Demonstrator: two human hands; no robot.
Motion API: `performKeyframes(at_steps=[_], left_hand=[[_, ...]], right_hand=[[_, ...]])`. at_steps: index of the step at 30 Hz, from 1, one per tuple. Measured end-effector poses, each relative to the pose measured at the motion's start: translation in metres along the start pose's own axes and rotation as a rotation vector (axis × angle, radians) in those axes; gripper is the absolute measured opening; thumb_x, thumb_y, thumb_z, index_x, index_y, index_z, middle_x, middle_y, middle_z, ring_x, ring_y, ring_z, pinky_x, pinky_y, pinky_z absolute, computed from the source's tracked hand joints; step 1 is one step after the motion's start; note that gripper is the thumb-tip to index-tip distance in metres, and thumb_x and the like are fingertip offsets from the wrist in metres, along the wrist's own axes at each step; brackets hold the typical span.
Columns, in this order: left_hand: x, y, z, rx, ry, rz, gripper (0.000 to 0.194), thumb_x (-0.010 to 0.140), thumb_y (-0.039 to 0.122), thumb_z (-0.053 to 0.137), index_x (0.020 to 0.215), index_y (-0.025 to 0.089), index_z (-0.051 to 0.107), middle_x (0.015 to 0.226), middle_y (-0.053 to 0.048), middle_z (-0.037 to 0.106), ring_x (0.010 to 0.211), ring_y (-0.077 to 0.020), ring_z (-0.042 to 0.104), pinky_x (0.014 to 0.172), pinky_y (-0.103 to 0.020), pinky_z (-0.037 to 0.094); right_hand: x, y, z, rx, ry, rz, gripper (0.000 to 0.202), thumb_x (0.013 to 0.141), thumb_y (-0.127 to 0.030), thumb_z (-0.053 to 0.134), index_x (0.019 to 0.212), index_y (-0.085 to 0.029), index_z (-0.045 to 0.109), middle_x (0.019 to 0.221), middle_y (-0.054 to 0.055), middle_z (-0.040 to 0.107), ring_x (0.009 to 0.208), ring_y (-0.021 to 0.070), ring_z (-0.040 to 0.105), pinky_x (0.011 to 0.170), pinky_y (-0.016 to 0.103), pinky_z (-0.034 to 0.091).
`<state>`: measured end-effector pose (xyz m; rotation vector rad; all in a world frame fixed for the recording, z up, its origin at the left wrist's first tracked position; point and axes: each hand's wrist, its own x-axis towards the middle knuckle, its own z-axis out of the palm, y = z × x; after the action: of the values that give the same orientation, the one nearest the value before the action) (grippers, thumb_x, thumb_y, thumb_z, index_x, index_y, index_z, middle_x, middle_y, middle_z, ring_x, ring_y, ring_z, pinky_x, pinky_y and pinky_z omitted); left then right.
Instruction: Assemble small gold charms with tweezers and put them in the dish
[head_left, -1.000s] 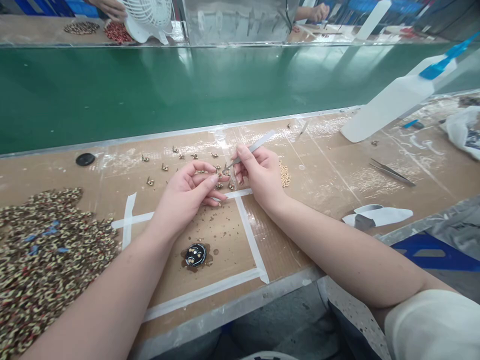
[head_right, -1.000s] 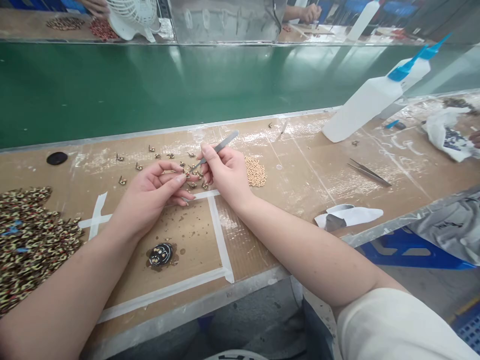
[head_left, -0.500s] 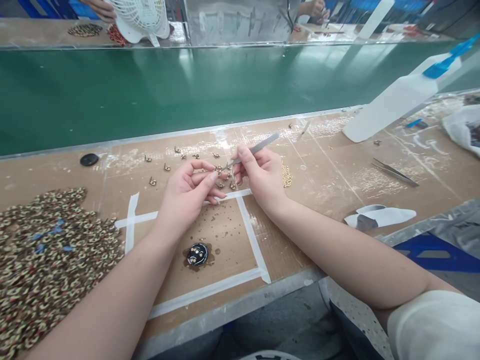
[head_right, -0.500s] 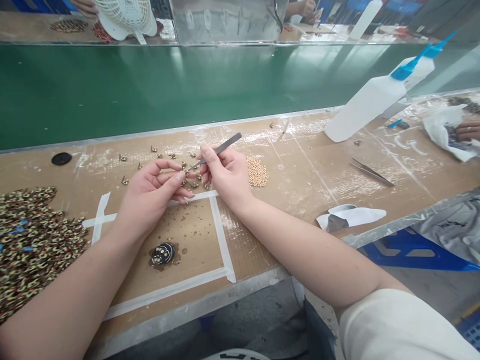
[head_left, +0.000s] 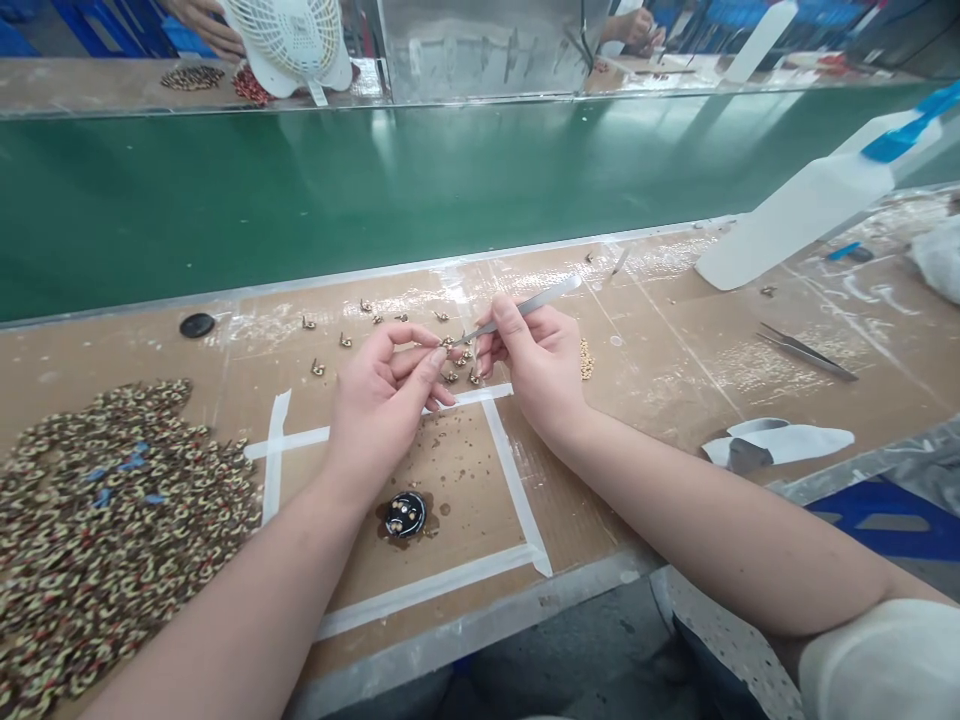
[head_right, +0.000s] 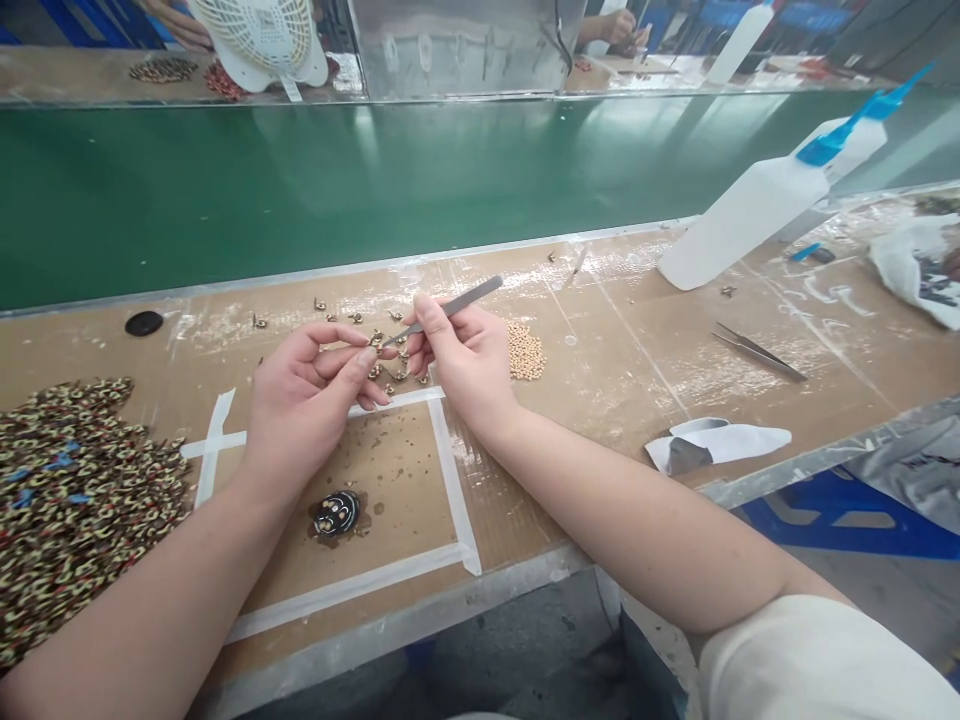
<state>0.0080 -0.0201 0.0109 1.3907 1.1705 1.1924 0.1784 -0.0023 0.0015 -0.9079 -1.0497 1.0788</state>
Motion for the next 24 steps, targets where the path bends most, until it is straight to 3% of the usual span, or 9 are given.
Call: performKeyframes(at_steps=[11,16,19,24], left_hand=[[-0.006,-0.004,-0.001,0.133,0.037,0.114,0.013,0.101,0.032,0.075,0.109,0.024,0.068,0.094,-0.002,0.083,0.064,-0.0142,0.075,0.066,-0.028,0.062],[-0.003,0.010,-0.009,0.185,0.028,0.091,0.017,0.101,0.035,0.074,0.112,0.024,0.068,0.101,-0.004,0.084,0.061,-0.0134,0.072,0.059,-0.027,0.057],[0.019,0.023,-0.019,0.283,0.028,-0.021,0.020,0.100,0.040,0.074,0.110,0.023,0.071,0.102,-0.007,0.084,0.058,-0.0138,0.067,0.054,-0.028,0.052],[0.082,0.022,-0.025,0.804,-0.087,-0.079,0.016,0.090,0.040,0.080,0.095,0.025,0.081,0.087,-0.006,0.080,0.065,-0.0188,0.064,0.060,-0.034,0.046]], right_hand=[[-0.002,0.002,0.004,0.111,0.017,0.079,0.048,0.090,-0.069,0.079,0.080,-0.022,0.072,0.063,-0.002,0.066,0.050,0.0110,0.062,0.053,0.027,0.058],[0.009,0.003,-0.005,0.157,0.061,0.129,0.047,0.094,-0.069,0.074,0.085,-0.023,0.073,0.067,-0.001,0.065,0.053,0.0106,0.060,0.051,0.026,0.052],[0.017,0.005,-0.012,0.186,0.131,0.111,0.045,0.095,-0.067,0.074,0.087,-0.023,0.074,0.068,-0.002,0.062,0.054,0.0100,0.058,0.049,0.025,0.047],[0.022,0.009,-0.015,0.103,0.126,0.109,0.047,0.091,-0.069,0.077,0.086,-0.023,0.075,0.065,-0.003,0.057,0.051,0.0094,0.048,0.047,0.026,0.039]])
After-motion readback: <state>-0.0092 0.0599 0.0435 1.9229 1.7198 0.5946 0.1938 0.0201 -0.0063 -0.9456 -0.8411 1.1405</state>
